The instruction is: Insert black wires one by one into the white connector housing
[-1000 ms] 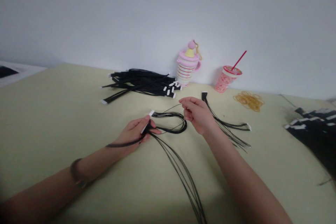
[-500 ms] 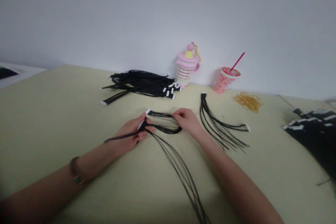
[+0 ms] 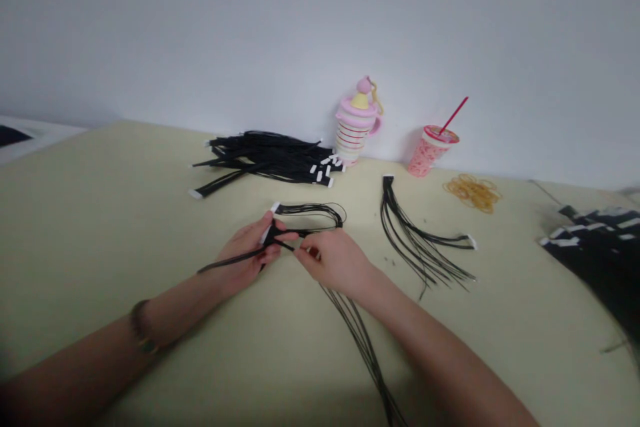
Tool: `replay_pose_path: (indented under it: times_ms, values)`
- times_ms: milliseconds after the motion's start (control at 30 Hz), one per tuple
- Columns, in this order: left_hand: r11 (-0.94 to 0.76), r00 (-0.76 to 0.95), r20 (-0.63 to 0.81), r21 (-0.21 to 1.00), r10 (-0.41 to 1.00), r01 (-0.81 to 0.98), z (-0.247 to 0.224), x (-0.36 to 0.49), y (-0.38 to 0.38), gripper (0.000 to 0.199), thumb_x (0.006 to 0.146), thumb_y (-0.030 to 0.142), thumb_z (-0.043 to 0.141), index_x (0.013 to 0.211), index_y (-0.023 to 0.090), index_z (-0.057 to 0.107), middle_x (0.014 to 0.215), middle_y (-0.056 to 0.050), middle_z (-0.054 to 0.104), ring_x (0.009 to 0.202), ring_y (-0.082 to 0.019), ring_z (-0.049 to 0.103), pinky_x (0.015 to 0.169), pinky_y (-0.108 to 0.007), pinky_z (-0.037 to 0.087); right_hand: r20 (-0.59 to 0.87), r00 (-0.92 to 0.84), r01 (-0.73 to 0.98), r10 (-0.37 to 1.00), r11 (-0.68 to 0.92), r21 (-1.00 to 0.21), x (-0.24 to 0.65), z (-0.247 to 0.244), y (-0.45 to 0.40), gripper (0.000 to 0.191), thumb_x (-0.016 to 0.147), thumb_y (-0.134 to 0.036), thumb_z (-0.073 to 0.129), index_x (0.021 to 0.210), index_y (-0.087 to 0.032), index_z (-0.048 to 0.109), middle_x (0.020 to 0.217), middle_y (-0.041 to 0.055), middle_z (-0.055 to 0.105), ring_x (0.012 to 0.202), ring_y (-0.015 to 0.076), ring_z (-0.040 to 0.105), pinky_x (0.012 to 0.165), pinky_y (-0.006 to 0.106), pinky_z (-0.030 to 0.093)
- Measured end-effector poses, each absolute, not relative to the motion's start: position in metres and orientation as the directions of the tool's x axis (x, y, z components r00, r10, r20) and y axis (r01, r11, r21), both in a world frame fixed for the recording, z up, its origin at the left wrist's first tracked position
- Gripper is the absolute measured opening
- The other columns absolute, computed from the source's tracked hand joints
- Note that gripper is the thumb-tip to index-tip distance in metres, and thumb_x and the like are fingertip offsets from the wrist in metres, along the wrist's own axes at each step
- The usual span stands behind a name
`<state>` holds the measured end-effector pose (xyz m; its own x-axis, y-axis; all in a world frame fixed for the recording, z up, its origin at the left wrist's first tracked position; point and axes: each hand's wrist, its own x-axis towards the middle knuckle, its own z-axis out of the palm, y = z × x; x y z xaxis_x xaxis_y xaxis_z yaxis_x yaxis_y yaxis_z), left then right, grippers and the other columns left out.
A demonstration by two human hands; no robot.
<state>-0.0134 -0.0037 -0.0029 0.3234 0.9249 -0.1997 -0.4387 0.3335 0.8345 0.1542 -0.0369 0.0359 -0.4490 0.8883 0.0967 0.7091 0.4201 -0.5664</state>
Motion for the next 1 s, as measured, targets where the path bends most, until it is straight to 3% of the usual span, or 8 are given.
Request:
replay_pose_path:
  times_ms: [200,367,500,600,700,800,900,1000]
  values:
    - [0.348,0.359,-0.2,0.84,0.912,-0.417,-0.001,-0.014,-0.005,0.031,0.081,0.041,0.055,0.079,0.01,0.051,0.077,-0.015,0.062,0.038,-0.004,0.035,0.036,-0.014,0.021,0.128,-0.433,0.553,0.892,0.375,-0.744,0.156,0.015,-0.025,0.026,0.087,-0.026,0.044,0.077,-0.012,0.064,0.055,-0.0028,0.043,0.049,0.0076,0.033,0.045,0.019,0.021]
    - [0.326,0.352,-0.193,0.869,0.916,-0.372,0.003,-0.013,-0.007,0.033,0.079,0.043,0.056,0.078,0.01,0.052,0.07,-0.012,0.061,0.037,-0.004,0.034,0.036,-0.015,0.02,-0.029,-0.411,0.357,0.911,0.132,-0.925,0.15,0.006,-0.025,0.028,0.084,-0.033,0.048,0.085,-0.01,0.064,0.059,-0.0022,0.044,0.049,0.007,0.03,0.044,0.018,0.019]
    - [0.3,0.356,-0.167,0.884,0.919,-0.359,0.002,-0.012,-0.008,0.036,0.077,0.046,0.057,0.078,0.01,0.053,0.06,-0.006,0.056,0.037,-0.005,0.034,0.036,-0.015,0.021,-0.149,-0.378,0.267,0.914,-0.046,-0.963,0.147,0.011,-0.026,0.03,0.081,-0.035,0.054,0.09,-0.008,0.065,0.052,-0.0039,0.039,0.045,0.006,0.026,0.041,0.017,0.016]
    - [0.297,0.349,-0.164,0.879,0.923,-0.374,0.001,-0.012,-0.008,0.036,0.076,0.046,0.058,0.078,0.011,0.053,0.057,-0.004,0.053,0.038,-0.005,0.035,0.035,-0.016,0.02,-0.025,-0.391,0.385,0.92,0.139,-0.912,0.146,0.015,-0.029,0.029,0.085,-0.031,0.048,0.101,-0.012,0.063,0.055,-0.0022,0.046,0.046,0.0075,0.032,0.043,0.018,0.022]
    - [0.301,0.332,-0.171,0.868,0.928,-0.395,0.0,-0.013,-0.008,0.035,0.077,0.045,0.057,0.078,0.011,0.053,0.065,-0.008,0.057,0.038,-0.005,0.035,0.035,-0.015,0.02,0.209,-0.413,0.615,0.886,0.441,-0.654,0.144,0.017,-0.034,0.025,0.088,-0.023,0.044,0.103,-0.015,0.062,0.074,0.0034,0.058,0.061,0.0127,0.048,0.058,0.022,0.034]
    - [0.299,0.317,-0.169,0.854,0.933,-0.426,-0.003,-0.014,-0.007,0.033,0.079,0.044,0.055,0.079,0.011,0.053,0.068,-0.008,0.059,0.038,-0.004,0.034,0.036,-0.014,0.019,0.28,-0.444,0.7,0.851,0.525,-0.484,0.143,0.02,-0.037,0.02,0.087,-0.019,0.044,0.093,-0.014,0.062,0.082,0.0058,0.061,0.071,0.0155,0.053,0.066,0.024,0.036]
    - [0.298,0.321,-0.16,0.843,0.934,-0.448,-0.005,-0.014,-0.005,0.033,0.081,0.044,0.054,0.08,0.012,0.052,0.071,-0.009,0.06,0.038,-0.003,0.033,0.036,-0.014,0.02,0.279,-0.449,0.663,0.849,0.526,-0.533,0.144,0.022,-0.037,0.015,0.085,-0.018,0.047,0.08,-0.015,0.06,0.075,0.0026,0.06,0.061,0.0119,0.05,0.059,0.021,0.035]
    - [0.308,0.329,-0.166,0.838,0.93,-0.45,-0.005,-0.014,-0.005,0.034,0.079,0.045,0.056,0.08,0.012,0.052,0.072,-0.009,0.06,0.038,-0.003,0.034,0.036,-0.014,0.021,0.285,-0.438,0.595,0.852,0.513,-0.619,0.146,0.022,-0.035,0.011,0.083,-0.017,0.05,0.079,-0.015,0.06,0.072,0.0007,0.059,0.056,0.0095,0.046,0.053,0.019,0.032]
